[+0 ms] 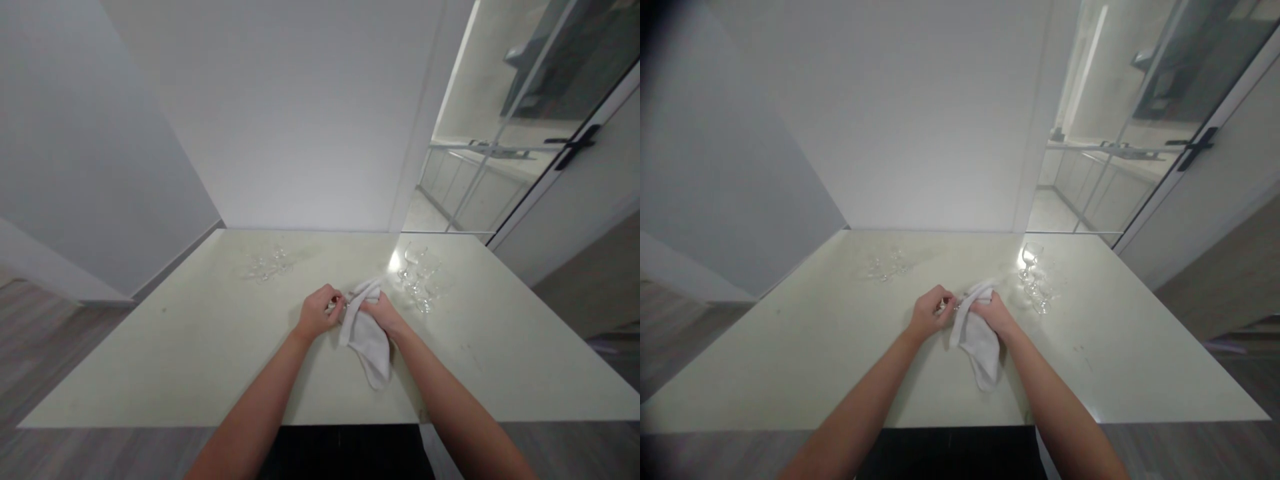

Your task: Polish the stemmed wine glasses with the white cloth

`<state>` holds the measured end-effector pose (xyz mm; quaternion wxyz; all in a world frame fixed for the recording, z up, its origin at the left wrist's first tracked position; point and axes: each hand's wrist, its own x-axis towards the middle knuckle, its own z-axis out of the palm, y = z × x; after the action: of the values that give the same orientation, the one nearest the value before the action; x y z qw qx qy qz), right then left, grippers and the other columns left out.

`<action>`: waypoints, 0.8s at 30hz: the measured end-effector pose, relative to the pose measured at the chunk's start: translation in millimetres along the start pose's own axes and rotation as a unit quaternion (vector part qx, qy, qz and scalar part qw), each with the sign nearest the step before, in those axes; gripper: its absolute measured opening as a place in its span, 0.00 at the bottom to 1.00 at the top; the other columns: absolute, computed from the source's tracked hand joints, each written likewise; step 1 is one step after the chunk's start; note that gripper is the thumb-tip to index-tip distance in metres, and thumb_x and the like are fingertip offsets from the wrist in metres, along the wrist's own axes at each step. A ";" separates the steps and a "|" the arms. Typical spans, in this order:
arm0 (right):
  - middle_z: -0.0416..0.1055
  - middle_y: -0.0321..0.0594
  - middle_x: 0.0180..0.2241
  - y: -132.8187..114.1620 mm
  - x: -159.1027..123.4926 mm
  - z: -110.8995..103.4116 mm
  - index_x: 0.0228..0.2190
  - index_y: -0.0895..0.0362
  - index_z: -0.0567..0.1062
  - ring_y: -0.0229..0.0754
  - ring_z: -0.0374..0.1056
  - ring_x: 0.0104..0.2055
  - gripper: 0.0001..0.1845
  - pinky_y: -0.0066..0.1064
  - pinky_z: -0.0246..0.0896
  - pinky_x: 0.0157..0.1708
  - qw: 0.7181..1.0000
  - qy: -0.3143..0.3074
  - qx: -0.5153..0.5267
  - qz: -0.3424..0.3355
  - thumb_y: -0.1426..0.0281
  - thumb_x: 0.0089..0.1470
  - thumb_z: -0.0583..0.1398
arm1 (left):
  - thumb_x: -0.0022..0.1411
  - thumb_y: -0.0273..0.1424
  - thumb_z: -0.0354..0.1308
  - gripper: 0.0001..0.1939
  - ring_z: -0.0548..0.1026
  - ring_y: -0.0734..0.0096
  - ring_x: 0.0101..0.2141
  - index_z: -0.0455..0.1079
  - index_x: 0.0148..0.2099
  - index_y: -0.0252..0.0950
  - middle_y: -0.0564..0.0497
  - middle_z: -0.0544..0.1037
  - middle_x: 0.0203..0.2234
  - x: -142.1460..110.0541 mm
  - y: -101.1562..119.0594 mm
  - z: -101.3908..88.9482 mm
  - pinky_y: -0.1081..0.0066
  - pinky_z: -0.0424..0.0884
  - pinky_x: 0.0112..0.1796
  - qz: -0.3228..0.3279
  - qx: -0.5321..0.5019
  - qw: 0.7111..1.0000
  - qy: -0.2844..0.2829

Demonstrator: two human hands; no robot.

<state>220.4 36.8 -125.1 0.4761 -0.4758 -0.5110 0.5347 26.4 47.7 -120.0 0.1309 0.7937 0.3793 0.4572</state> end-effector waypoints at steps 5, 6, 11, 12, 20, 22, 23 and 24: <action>0.74 0.43 0.41 -3.4 -9.1 8.3 0.42 0.57 0.73 0.47 0.70 0.42 0.28 0.38 0.65 0.46 0.971 -0.025 -0.145 -0.189 0.64 0.36 0.70 | 0.61 0.41 0.51 0.15 0.64 0.76 0.21 0.67 0.30 0.35 0.56 0.65 0.18 10.2 -16.9 6.0 0.75 0.60 0.25 -0.276 -0.171 0.945 -0.030; 0.73 0.43 0.43 -3.6 -10.1 9.6 0.44 0.56 0.72 0.46 0.69 0.44 0.30 0.37 0.64 0.47 0.965 -0.023 -0.147 -0.216 0.65 0.36 0.70 | 0.60 0.42 0.52 0.16 0.63 0.76 0.21 0.67 0.29 0.34 0.56 0.64 0.18 11.3 -18.2 6.1 0.75 0.59 0.24 -0.298 -0.196 0.933 -0.045; 0.75 0.42 0.38 3.2 -3.2 8.4 0.39 0.56 0.74 0.46 0.71 0.41 0.21 0.38 0.66 0.44 0.986 0.027 -0.076 -0.146 0.62 0.42 0.67 | 0.57 0.41 0.57 0.15 0.66 0.76 0.25 0.67 0.41 0.36 0.52 0.71 0.30 6.1 -5.6 0.2 0.75 0.62 0.27 -0.182 -0.168 0.969 0.015; 0.76 0.42 0.37 6.0 -0.3 6.9 0.37 0.56 0.74 0.47 0.71 0.39 0.18 0.39 0.66 0.42 0.993 0.042 -0.041 -0.100 0.60 0.44 0.65 | 0.56 0.41 0.58 0.16 0.67 0.75 0.27 0.67 0.43 0.36 0.50 0.72 0.33 3.8 -1.1 -0.9 0.74 0.64 0.29 -0.128 -0.143 0.981 0.023; 0.75 0.42 0.37 12.5 1.6 4.7 0.38 0.56 0.72 0.46 0.71 0.39 0.20 0.39 0.66 0.43 0.996 0.042 -0.044 -0.061 0.58 0.45 0.65 | 0.61 0.37 0.53 0.11 0.63 0.76 0.24 0.63 0.29 0.36 0.55 0.65 0.21 3.7 -4.2 6.9 0.74 0.60 0.27 -0.145 -0.077 0.986 0.030; 0.74 0.43 0.40 11.4 -1.9 7.3 0.41 0.56 0.71 0.48 0.69 0.42 0.26 0.41 0.64 0.47 0.982 0.042 -0.125 -0.137 0.62 0.39 0.69 | 0.60 0.40 0.53 0.14 0.61 0.77 0.22 0.61 0.27 0.36 0.57 0.62 0.19 7.8 -13.5 9.1 0.75 0.58 0.25 -0.232 -0.134 0.963 0.037; 0.73 0.43 0.41 11.5 -3.2 8.4 0.42 0.56 0.71 0.48 0.69 0.43 0.28 0.42 0.63 0.48 0.973 0.044 -0.156 -0.166 0.64 0.37 0.70 | 0.59 0.41 0.53 0.15 0.61 0.77 0.21 0.61 0.26 0.36 0.58 0.62 0.18 9.4 -17.3 9.6 0.75 0.57 0.24 -0.264 -0.166 0.950 0.031; 0.72 0.43 0.41 12.0 -4.1 9.1 0.42 0.56 0.71 0.48 0.68 0.44 0.29 0.42 0.62 0.49 0.965 0.044 -0.175 -0.190 0.65 0.36 0.70 | 0.58 0.42 0.54 0.16 0.61 0.77 0.21 0.61 0.26 0.36 0.57 0.62 0.18 10.5 -20.0 9.6 0.75 0.57 0.24 -0.290 -0.195 0.937 0.020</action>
<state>211.4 31.5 -136.7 0.5003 -0.4687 -0.6563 0.3150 27.8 70.1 -129.8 0.4019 0.5991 0.4987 0.4804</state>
